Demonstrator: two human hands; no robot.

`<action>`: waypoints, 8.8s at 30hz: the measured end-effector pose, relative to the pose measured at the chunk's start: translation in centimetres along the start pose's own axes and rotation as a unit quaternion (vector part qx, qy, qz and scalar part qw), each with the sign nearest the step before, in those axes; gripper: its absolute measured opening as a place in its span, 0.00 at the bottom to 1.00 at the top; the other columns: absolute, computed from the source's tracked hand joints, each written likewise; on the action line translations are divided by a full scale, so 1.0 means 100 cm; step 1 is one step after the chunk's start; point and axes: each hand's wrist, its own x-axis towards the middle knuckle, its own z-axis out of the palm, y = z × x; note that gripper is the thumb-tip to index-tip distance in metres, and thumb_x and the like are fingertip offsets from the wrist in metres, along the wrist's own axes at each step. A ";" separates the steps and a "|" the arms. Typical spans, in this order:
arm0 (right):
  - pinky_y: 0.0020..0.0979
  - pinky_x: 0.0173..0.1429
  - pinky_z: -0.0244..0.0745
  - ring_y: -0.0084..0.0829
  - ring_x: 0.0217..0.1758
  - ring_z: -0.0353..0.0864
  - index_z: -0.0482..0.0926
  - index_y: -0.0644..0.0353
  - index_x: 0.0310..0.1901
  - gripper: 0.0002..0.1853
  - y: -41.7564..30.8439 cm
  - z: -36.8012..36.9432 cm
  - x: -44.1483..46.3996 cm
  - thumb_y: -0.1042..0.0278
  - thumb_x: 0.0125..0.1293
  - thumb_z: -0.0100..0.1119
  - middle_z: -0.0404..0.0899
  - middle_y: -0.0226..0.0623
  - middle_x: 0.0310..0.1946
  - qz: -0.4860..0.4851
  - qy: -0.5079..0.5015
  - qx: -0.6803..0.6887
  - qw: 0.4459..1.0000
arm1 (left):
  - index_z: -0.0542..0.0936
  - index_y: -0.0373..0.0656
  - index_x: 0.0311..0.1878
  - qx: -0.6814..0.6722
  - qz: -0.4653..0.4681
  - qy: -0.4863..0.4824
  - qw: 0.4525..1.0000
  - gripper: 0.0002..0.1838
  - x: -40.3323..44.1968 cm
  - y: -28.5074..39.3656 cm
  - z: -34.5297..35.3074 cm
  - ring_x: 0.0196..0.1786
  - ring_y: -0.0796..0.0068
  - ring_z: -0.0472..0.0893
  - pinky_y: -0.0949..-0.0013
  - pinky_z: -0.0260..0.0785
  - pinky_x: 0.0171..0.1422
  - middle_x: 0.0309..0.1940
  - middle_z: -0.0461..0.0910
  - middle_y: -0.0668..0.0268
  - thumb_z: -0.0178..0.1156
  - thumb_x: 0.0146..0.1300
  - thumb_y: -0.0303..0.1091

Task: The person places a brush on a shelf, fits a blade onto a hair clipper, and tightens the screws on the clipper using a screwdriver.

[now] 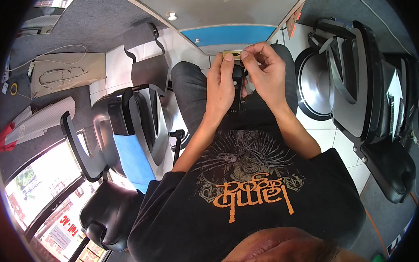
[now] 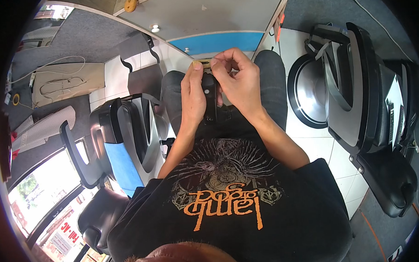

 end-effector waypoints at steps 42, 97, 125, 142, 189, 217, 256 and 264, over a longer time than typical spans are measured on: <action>0.25 0.15 0.66 0.19 0.15 0.76 0.79 0.68 0.44 0.08 -0.002 -0.001 0.002 0.70 0.76 0.62 0.81 0.33 0.27 0.017 -0.030 0.014 0.999 | 0.77 0.34 0.48 -0.020 -0.036 -0.016 0.999 0.31 0.001 -0.006 -0.001 0.18 0.72 0.78 0.70 0.73 0.22 0.23 0.80 0.61 0.36 0.85 0.55; 0.30 0.43 0.77 0.30 0.39 0.87 0.79 0.59 0.43 0.08 -0.109 0.029 0.167 0.65 0.73 0.66 0.89 0.40 0.41 -0.274 -0.148 -0.072 0.947 | 0.75 0.36 0.48 -0.057 -0.023 0.004 0.998 0.20 -0.022 -0.017 -0.021 0.16 0.75 0.76 0.70 0.69 0.22 0.22 0.78 0.63 0.51 0.84 0.48; 0.28 0.56 0.76 0.25 0.47 0.82 0.77 0.68 0.63 0.17 0.135 -0.057 -0.035 0.73 0.78 0.51 0.83 0.35 0.47 0.314 -0.217 -0.029 0.924 | 0.78 0.35 0.50 -0.088 -0.095 0.020 0.991 0.22 -0.004 -0.035 -0.025 0.17 0.75 0.77 0.70 0.71 0.21 0.23 0.78 0.62 0.50 0.84 0.49; 0.33 0.61 0.84 0.26 0.51 0.86 0.84 0.67 0.54 0.10 0.049 -0.056 -0.004 0.77 0.75 0.64 0.87 0.37 0.47 0.189 0.008 0.219 0.957 | 0.74 0.38 0.49 -0.041 -0.105 -0.005 0.994 0.24 0.000 -0.041 -0.024 0.17 0.71 0.78 0.69 0.73 0.22 0.23 0.80 0.60 0.50 0.84 0.55; 0.24 0.46 0.80 0.19 0.40 0.85 0.89 0.64 0.54 0.12 0.021 -0.027 -0.001 0.70 0.72 0.70 0.90 0.33 0.38 0.094 -0.080 -0.102 0.987 | 0.74 0.37 0.53 0.034 -0.108 -0.054 0.992 0.32 -0.004 -0.046 -0.022 0.18 0.72 0.79 0.70 0.73 0.22 0.24 0.80 0.61 0.38 0.85 0.62; 0.22 0.44 0.73 0.17 0.39 0.79 0.90 0.60 0.54 0.12 0.027 -0.028 0.001 0.66 0.73 0.71 0.83 0.28 0.38 0.053 -0.095 -0.194 0.975 | 0.75 0.33 0.51 0.012 -0.115 -0.032 0.993 0.31 -0.005 -0.049 -0.022 0.17 0.75 0.78 0.71 0.70 0.21 0.22 0.79 0.61 0.45 0.84 0.59; 0.27 0.41 0.75 0.20 0.33 0.78 0.90 0.60 0.52 0.12 0.029 -0.028 0.003 0.64 0.72 0.70 0.84 0.31 0.35 0.068 -0.124 -0.214 0.966 | 0.75 0.34 0.45 0.043 -0.089 -0.011 0.995 0.24 -0.003 -0.051 -0.021 0.16 0.76 0.77 0.70 0.67 0.20 0.20 0.77 0.62 0.52 0.83 0.51; 0.23 0.40 0.67 0.16 0.35 0.72 0.90 0.58 0.55 0.13 0.033 -0.030 0.005 0.62 0.75 0.69 0.82 0.25 0.38 0.102 -0.151 -0.211 0.960 | 0.75 0.34 0.44 0.038 -0.081 -0.005 0.996 0.22 -0.004 -0.052 -0.022 0.16 0.76 0.77 0.70 0.67 0.20 0.20 0.77 0.63 0.53 0.82 0.49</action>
